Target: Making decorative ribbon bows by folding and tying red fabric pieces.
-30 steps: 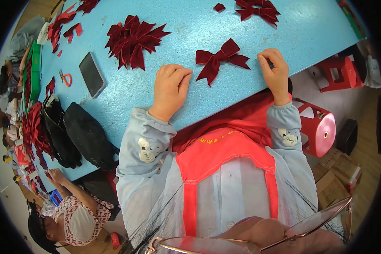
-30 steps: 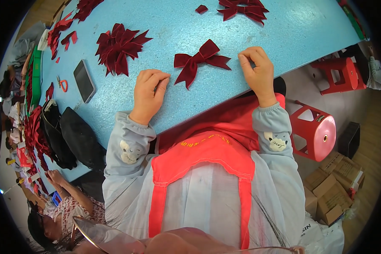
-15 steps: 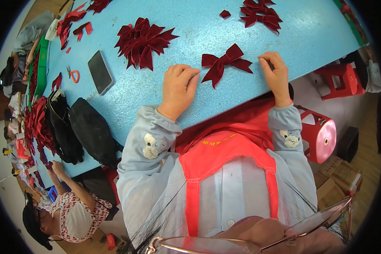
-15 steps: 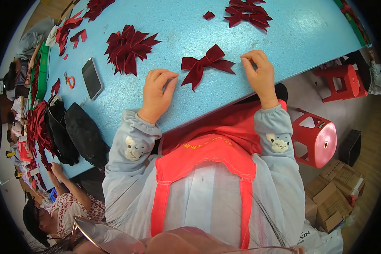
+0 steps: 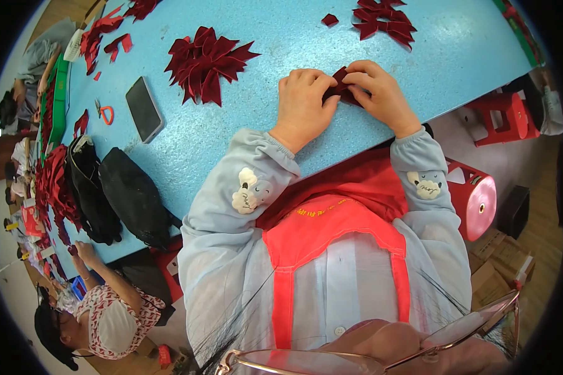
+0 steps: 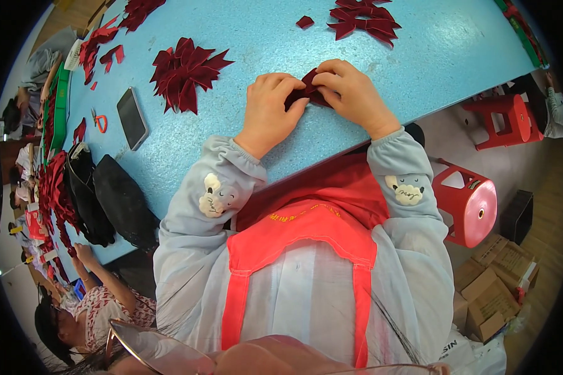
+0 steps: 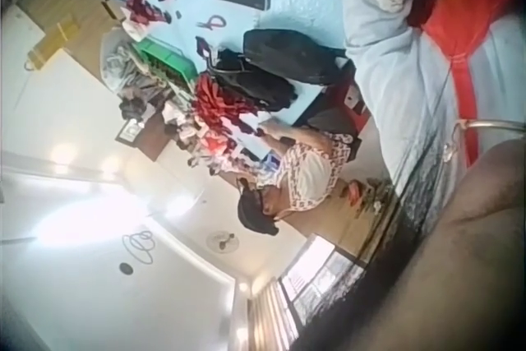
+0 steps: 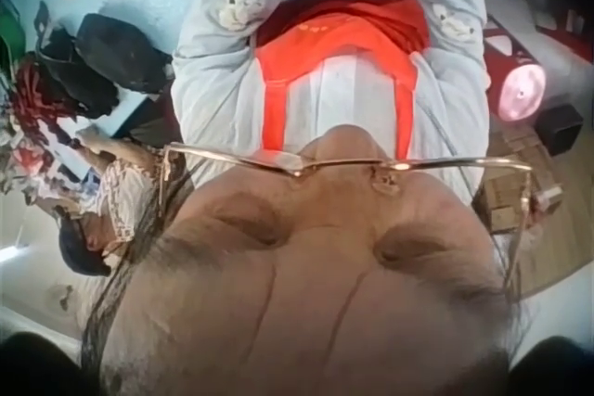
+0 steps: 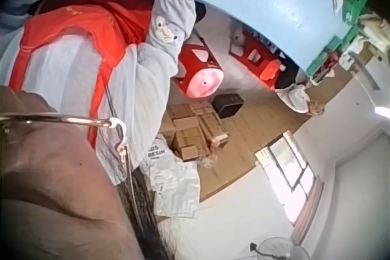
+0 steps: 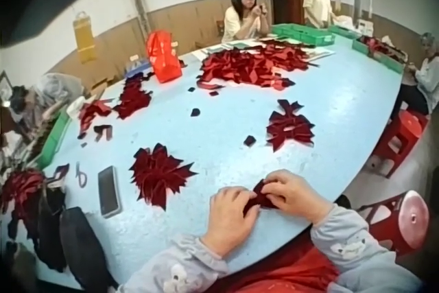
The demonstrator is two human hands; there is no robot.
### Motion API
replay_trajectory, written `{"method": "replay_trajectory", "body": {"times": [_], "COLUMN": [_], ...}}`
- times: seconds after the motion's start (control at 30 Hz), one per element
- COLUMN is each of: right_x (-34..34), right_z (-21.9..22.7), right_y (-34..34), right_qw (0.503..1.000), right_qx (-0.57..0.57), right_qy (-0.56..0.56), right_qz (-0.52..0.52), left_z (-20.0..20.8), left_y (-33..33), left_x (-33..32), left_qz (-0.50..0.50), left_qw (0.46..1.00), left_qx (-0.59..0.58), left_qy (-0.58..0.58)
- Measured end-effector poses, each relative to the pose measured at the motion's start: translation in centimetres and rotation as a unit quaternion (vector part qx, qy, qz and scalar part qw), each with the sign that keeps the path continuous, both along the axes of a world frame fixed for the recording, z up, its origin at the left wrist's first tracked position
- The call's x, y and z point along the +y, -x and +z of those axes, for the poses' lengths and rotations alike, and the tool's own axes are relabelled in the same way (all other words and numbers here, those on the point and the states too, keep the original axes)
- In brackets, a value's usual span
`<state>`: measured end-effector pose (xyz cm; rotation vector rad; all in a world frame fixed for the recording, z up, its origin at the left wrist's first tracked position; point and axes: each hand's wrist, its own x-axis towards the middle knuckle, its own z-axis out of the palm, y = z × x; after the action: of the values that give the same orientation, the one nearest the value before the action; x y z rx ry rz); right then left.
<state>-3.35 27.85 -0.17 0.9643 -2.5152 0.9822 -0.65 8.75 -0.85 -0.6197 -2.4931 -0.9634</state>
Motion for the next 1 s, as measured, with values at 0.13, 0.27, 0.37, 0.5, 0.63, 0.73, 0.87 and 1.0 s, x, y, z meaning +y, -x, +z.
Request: {"method": "replay_trajectory", "body": {"times": [0.13, 0.27, 0.37, 0.5, 0.63, 0.73, 0.87, 1.0], "right_x": [0.1, 0.2, 0.2, 0.1, 0.2, 0.2, 0.4, 0.2], "right_z": [-0.5, -0.6, -0.7, -0.7, -0.9, -0.8, -0.3, 0.7], "right_y": [0.3, 0.3, 0.3, 0.3, 0.2, 0.2, 0.2, 0.5], "right_qw": [0.999, 0.999, 0.998, 0.999, 0.999, 0.999, 0.997, 0.974], "right_qx": [0.028, 0.042, 0.052, 0.046, 0.031, 0.029, -0.028, -0.168], "right_qy": [-0.011, -0.014, -0.018, -0.01, -0.001, 0.005, 0.065, 0.129], "right_qz": [-0.012, -0.01, -0.009, -0.022, -0.035, -0.036, -0.04, -0.084], "left_z": [0.0, -0.5, -0.8, -1.0, -1.1, -1.0, -0.7, -0.6], "left_y": [0.4, 0.7, 0.8, 0.7, 0.8, 0.7, 0.5, 0.2], "left_x": [0.3, 0.3, 0.3, 0.3, 0.2, 0.1, -0.9, -1.6], "left_qz": [-0.004, -0.019, -0.025, -0.03, -0.037, -0.044, -0.043, -0.019], "left_qw": [0.999, 0.999, 0.998, 0.997, 0.997, 0.997, 0.999, 0.997], "left_qx": [0.002, 0.012, 0.033, 0.052, 0.057, 0.054, 0.014, -0.03], "left_qy": [0.032, 0.049, 0.042, 0.041, 0.046, 0.045, -0.013, -0.071]}}
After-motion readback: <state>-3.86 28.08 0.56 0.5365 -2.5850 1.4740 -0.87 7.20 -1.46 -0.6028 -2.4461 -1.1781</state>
